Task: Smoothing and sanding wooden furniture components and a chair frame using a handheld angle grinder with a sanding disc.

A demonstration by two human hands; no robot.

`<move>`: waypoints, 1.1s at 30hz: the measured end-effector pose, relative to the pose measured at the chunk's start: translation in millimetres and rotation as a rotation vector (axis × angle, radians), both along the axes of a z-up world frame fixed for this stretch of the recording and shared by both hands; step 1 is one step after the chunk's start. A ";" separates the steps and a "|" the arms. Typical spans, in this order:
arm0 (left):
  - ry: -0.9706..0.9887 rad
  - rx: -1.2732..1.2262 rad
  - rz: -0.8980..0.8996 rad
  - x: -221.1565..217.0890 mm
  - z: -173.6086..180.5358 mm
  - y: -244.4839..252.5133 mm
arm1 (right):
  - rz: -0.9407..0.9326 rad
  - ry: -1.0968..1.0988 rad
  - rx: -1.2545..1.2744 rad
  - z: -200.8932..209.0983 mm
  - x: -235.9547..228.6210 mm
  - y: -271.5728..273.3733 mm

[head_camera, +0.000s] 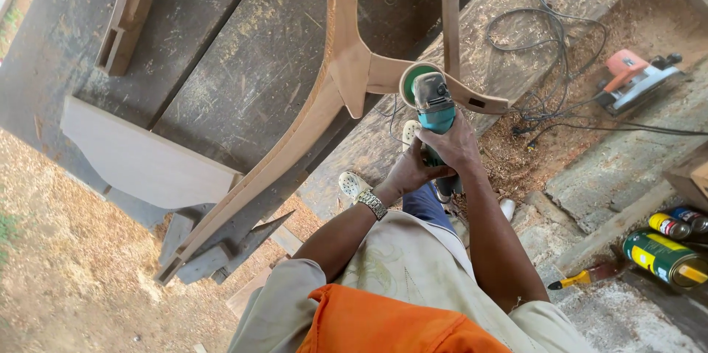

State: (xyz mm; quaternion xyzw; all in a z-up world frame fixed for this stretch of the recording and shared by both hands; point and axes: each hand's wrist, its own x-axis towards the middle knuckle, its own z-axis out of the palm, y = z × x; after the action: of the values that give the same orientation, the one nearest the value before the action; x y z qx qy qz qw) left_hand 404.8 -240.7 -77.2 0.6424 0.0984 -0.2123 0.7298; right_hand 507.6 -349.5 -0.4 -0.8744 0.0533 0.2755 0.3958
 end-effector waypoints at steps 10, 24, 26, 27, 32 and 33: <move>0.033 -0.017 -0.095 2.0 8.9 -18.6 | -0.107 0.052 0.054 -5.3 -12.4 -30.2; 0.029 0.013 -0.181 1.7 8.1 -51.3 | -0.214 0.051 0.024 -18.8 -26.9 -72.1; 0.028 0.055 -0.208 3.4 11.8 -55.0 | -0.212 0.046 0.032 -22.8 -28.2 -79.2; 0.029 0.055 -0.210 3.0 9.9 -57.8 | -0.214 0.047 0.032 -20.6 -28.4 -80.8; 0.058 0.052 -0.259 3.9 12.0 -70.2 | -0.249 0.058 0.006 -14.0 -31.7 -92.2; 0.058 0.051 -0.264 4.0 12.0 -72.6 | -0.254 0.059 0.005 -15.3 -33.2 -95.6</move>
State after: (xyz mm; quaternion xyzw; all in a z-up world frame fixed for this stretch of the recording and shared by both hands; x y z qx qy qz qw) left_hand 408.8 -313.2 -65.3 0.6617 0.0395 -0.3224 0.6757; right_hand 474.5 -445.1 -15.7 -0.8512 0.1743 0.2488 0.4280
